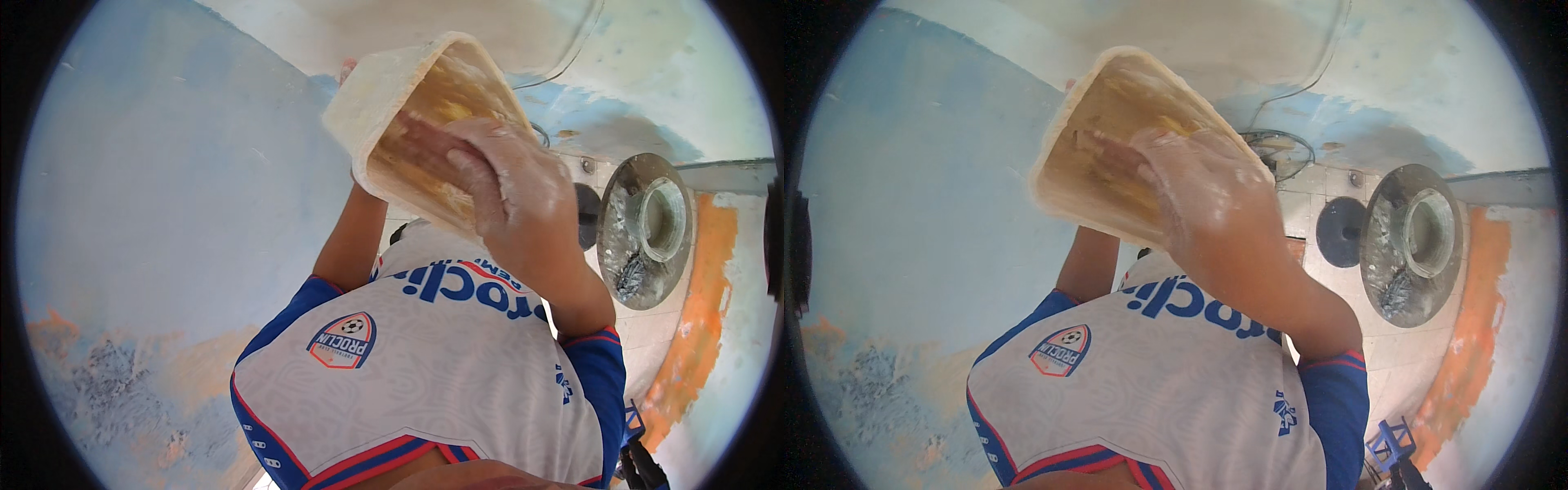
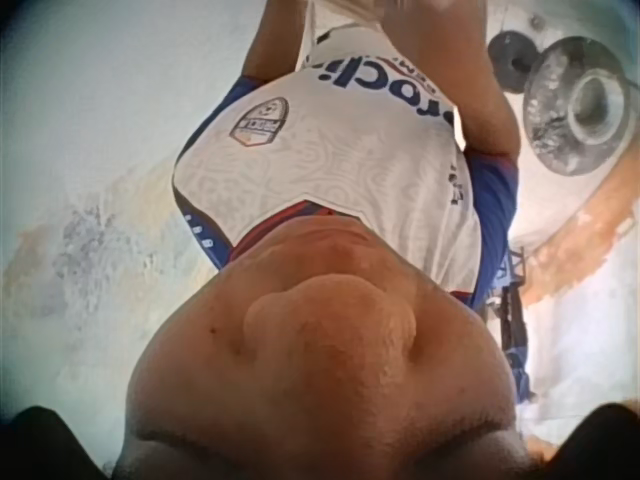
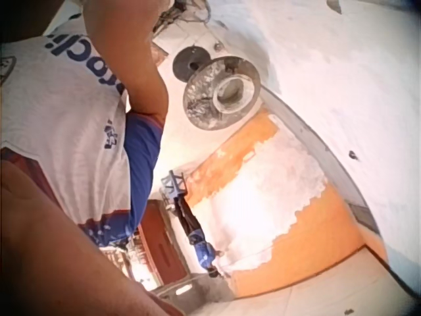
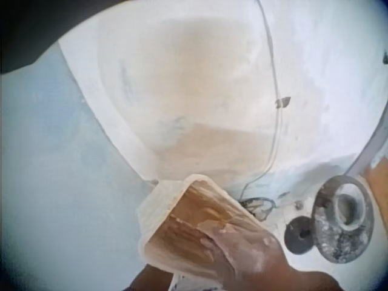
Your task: The person applies a white filler compound to a wall using a red trowel, repeatedly picking up more compound from a plastic container held in the left hand and smoothing it over cracks and uneven surfaces on the wall.
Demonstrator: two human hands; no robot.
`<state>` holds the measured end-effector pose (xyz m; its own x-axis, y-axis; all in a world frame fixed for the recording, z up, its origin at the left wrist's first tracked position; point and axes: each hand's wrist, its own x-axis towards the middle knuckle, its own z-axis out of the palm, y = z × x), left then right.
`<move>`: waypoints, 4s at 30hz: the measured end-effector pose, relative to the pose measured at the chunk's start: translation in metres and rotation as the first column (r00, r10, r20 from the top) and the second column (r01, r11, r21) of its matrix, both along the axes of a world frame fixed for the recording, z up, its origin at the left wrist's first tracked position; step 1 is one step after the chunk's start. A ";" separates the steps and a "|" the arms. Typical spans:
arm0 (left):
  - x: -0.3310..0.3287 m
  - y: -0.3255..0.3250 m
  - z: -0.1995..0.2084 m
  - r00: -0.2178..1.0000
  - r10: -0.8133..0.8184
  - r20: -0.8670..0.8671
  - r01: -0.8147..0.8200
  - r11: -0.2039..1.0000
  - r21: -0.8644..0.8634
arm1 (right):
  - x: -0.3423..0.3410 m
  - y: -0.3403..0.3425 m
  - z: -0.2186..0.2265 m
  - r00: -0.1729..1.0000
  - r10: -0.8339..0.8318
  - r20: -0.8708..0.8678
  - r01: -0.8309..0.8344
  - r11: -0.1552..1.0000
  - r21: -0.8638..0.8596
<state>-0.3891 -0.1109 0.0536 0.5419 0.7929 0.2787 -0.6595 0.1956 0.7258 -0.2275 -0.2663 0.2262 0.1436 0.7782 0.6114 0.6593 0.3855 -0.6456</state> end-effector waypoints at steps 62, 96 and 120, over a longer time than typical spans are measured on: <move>0.027 -0.537 -0.149 0.668 0.642 0.376 -0.568 0.767 -0.299 | 0.199 -0.321 -0.121 0.513 0.414 -0.752 -0.041 0.887 0.461; 0.443 -0.276 0.095 0.520 0.850 0.084 -0.714 0.487 -0.503 | 0.551 0.048 0.096 0.958 -0.262 0.117 0.023 0.476 0.879; 0.493 -0.432 0.064 0.558 0.807 0.193 -0.661 0.573 -0.484 | 0.585 -0.112 0.041 0.971 -0.178 0.158 -0.028 0.576 0.817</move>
<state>0.1044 -0.5430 0.1177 -0.3620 0.9313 -0.0415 -0.8612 -0.3170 0.3973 0.3572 -0.3785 0.2674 -0.0268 -0.0648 0.9975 0.7825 0.6197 0.0613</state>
